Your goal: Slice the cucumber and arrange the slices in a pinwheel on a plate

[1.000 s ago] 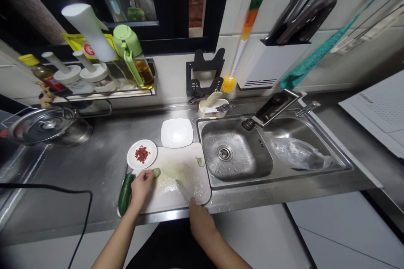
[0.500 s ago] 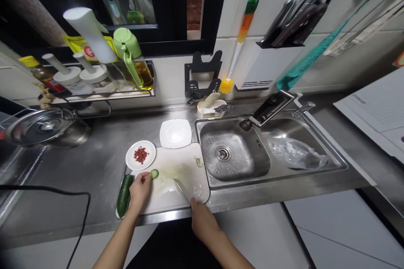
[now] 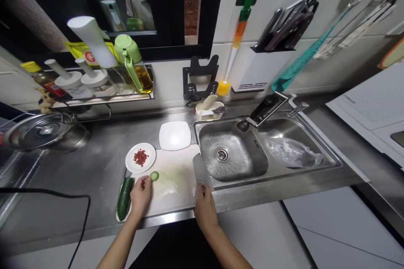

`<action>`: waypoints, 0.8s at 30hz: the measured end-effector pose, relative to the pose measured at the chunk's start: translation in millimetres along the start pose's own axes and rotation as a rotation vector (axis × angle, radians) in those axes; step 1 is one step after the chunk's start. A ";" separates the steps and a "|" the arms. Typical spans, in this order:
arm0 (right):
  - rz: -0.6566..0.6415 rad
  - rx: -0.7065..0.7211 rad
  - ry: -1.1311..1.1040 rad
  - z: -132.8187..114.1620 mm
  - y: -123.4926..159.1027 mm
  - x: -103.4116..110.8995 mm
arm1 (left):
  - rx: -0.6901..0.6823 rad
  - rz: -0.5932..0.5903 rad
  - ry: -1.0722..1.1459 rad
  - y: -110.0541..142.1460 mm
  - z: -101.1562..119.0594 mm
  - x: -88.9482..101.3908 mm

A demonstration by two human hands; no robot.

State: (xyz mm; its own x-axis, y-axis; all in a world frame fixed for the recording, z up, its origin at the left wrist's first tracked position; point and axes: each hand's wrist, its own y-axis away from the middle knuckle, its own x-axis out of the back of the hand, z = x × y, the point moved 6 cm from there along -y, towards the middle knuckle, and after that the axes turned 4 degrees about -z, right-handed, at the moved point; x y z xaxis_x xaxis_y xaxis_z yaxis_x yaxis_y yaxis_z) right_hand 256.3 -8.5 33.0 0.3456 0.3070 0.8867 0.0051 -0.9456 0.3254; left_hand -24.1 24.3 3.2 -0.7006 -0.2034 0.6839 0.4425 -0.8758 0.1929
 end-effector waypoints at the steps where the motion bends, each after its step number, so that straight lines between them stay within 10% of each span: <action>1: -0.007 -0.024 0.031 0.5 -4.5 -2.7 | -0.005 -0.003 0.001 0.1 0.3 0.3; 24: -0.010 -0.011 0.243 -8.1 -20.9 -12.0 | -0.040 0.010 0.079 12.4 6.4 5.0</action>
State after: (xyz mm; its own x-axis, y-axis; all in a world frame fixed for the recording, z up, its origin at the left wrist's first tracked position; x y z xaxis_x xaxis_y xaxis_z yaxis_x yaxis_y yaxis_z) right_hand 244.4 8.4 18.2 0.1097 0.3346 0.9360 -0.0030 -0.9415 0.3369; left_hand -18.5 15.3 13.5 -0.7389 -0.2447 0.6278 0.4280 -0.8901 0.1568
